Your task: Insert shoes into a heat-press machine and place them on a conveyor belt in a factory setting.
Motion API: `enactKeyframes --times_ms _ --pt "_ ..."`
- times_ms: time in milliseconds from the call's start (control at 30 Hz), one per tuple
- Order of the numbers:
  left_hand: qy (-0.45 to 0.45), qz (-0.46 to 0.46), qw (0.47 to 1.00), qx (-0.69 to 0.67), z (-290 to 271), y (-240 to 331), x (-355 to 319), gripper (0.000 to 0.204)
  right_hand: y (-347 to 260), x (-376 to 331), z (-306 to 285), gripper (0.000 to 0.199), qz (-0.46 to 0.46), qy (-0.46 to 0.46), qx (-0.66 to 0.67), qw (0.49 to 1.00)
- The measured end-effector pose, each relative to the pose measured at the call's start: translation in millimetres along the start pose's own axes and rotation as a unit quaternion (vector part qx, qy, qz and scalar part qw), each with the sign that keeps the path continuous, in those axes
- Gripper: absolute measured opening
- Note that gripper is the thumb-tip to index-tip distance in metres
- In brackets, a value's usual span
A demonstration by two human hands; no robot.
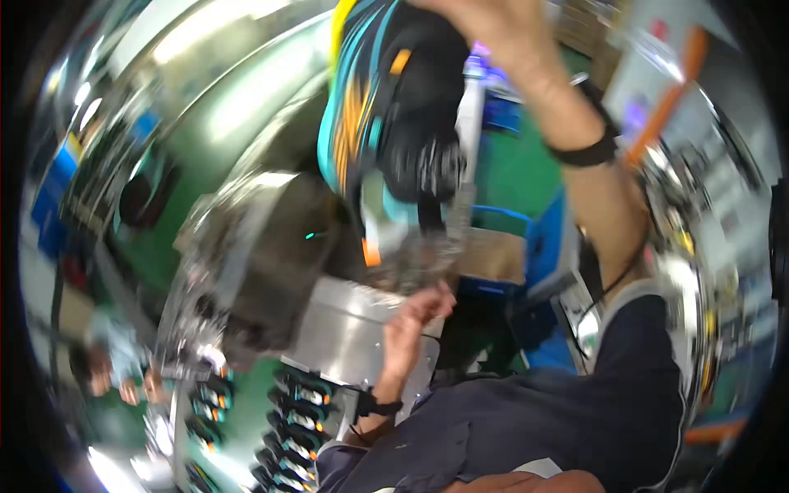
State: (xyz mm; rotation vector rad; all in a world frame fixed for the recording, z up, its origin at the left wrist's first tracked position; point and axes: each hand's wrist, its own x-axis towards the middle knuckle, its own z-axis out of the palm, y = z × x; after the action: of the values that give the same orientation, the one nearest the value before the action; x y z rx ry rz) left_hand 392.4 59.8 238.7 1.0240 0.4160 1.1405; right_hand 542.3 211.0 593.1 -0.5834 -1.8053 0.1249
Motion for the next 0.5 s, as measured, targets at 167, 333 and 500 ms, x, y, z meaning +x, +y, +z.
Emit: enactKeyframes --times_ms 167,333,500 --pt "-0.118 -0.050 0.970 -0.206 113.0 20.4 81.9 0.097 -25.0 -147.3 -131.0 0.026 0.200 -0.015 -0.059 0.978" --pt "-0.200 -0.231 0.923 -0.233 224.2 -50.1 67.2 0.062 -62.9 -306.3 -233.9 0.032 0.440 0.186 -0.132 0.869" --pt "-0.220 -0.211 0.944 -0.123 360.6 -117.7 59.6 0.041 -169.0 -460.3 -317.1 0.062 0.427 0.329 0.110 0.835"
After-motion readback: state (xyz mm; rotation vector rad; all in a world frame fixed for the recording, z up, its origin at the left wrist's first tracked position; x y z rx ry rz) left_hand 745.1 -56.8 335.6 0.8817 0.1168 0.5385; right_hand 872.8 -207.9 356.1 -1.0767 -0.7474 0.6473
